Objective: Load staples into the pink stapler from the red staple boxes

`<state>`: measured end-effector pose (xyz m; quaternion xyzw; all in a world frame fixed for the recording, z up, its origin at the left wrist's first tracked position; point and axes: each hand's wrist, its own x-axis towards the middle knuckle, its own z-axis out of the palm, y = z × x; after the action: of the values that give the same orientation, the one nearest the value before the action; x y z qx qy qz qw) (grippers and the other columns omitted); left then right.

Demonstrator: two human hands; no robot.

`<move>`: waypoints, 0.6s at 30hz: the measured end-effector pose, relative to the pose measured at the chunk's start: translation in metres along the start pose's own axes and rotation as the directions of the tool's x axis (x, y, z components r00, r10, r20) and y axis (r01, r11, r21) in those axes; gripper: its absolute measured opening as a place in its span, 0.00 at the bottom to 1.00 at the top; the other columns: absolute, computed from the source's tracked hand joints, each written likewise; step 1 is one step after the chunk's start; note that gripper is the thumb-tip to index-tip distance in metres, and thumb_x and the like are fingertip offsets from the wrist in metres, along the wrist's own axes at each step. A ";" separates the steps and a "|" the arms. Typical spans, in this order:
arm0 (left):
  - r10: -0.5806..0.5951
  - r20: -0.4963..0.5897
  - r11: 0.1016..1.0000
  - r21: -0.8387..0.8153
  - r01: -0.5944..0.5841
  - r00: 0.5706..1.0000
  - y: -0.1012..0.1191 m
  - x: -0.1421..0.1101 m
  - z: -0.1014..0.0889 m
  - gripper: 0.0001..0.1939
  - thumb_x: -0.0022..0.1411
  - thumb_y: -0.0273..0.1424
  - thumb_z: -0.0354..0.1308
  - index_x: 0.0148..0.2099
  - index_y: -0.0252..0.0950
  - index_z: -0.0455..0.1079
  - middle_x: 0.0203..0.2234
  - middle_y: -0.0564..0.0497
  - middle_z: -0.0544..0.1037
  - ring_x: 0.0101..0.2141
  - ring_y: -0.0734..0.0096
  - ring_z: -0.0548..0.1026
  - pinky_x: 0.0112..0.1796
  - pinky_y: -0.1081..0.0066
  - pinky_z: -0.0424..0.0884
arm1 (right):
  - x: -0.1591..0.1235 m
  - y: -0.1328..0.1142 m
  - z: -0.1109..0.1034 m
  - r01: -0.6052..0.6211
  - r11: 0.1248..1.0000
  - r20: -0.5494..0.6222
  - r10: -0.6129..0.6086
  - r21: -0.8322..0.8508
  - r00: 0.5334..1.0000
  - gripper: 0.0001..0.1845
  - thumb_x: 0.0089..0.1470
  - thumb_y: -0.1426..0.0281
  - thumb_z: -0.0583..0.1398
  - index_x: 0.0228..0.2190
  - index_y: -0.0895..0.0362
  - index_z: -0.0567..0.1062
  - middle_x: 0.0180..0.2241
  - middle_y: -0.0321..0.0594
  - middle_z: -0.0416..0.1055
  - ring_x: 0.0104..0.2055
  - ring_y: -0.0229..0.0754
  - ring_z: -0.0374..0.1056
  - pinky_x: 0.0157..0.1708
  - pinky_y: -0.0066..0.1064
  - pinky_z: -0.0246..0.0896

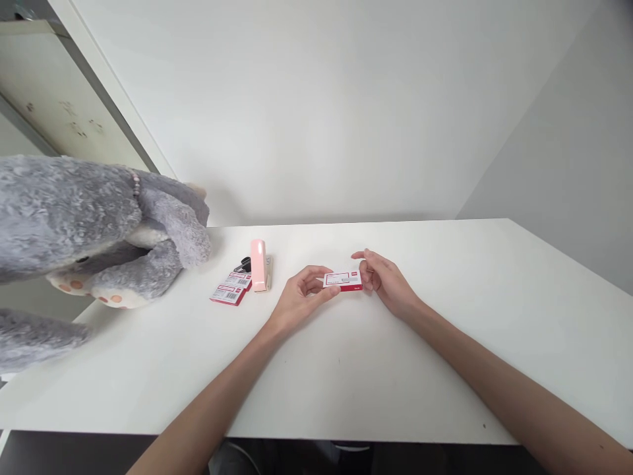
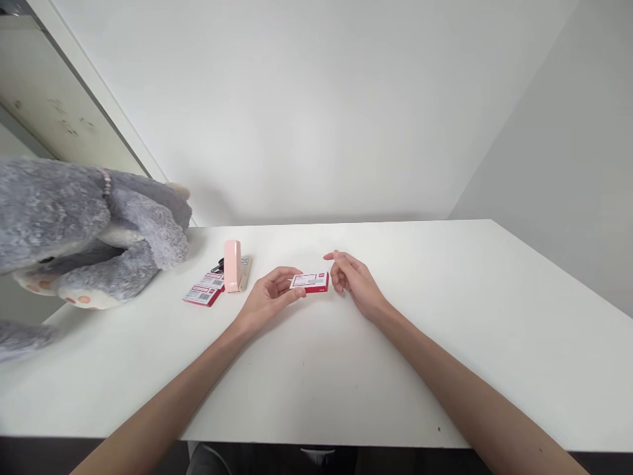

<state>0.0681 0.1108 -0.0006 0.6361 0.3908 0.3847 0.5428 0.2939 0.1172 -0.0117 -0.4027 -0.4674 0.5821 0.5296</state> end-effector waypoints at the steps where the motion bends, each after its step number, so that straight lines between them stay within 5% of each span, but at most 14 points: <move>1: -0.003 -0.008 1.000 0.014 0.003 1.000 -0.001 -0.003 -0.001 0.24 0.59 0.44 0.70 0.52 0.40 0.72 0.46 0.46 0.82 0.44 0.63 0.79 0.47 0.63 0.71 | 0.000 0.000 0.000 -0.003 1.000 0.000 0.003 -0.004 1.000 0.25 0.58 0.44 0.62 0.39 0.53 0.77 0.23 0.31 0.61 0.23 0.36 0.56 0.22 0.31 0.53; 8: -0.003 -0.066 0.983 0.185 0.015 0.998 0.003 -0.045 -0.023 0.22 0.60 0.45 0.68 0.54 0.42 0.74 0.45 0.47 0.80 0.45 0.62 0.76 0.49 0.62 0.70 | -0.004 0.001 0.000 -0.004 0.997 0.044 0.008 -0.076 0.999 0.23 0.60 0.46 0.62 0.40 0.53 0.75 0.24 0.31 0.63 0.23 0.35 0.56 0.25 0.31 0.54; 12: 0.147 -0.172 0.887 0.460 -0.052 0.974 0.010 -0.085 -0.057 0.18 0.59 0.45 0.68 0.49 0.42 0.78 0.44 0.47 0.75 0.44 0.62 0.73 0.52 0.61 0.69 | -0.007 0.001 0.001 -0.006 0.993 0.067 0.014 -0.121 0.998 0.22 0.61 0.48 0.61 0.41 0.53 0.76 0.24 0.30 0.64 0.23 0.35 0.56 0.26 0.32 0.54; 15: 0.222 -0.305 0.765 0.643 0.029 0.926 0.013 -0.113 -0.089 0.21 0.60 0.46 0.67 0.54 0.47 0.77 0.37 0.51 0.70 0.39 0.65 0.70 0.46 0.64 0.69 | -0.009 0.000 0.002 -0.005 0.988 0.076 0.017 -0.154 0.997 0.22 0.61 0.48 0.61 0.42 0.54 0.76 0.24 0.30 0.64 0.23 0.35 0.56 0.27 0.32 0.54; 18: 0.206 -0.275 0.695 0.717 0.058 0.939 0.013 -0.134 -0.121 0.23 0.61 0.47 0.65 0.56 0.47 0.77 0.35 0.52 0.68 0.35 0.67 0.68 0.41 0.67 0.68 | -0.010 0.001 0.003 -0.009 0.984 0.075 0.022 -0.180 0.997 0.23 0.61 0.48 0.61 0.44 0.54 0.76 0.24 0.30 0.64 0.23 0.35 0.56 0.27 0.32 0.54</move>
<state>-0.0951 0.0343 0.0179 0.7372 0.5692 0.3262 0.1620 0.2921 0.1071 -0.0125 -0.4296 -0.5348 0.5570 0.4683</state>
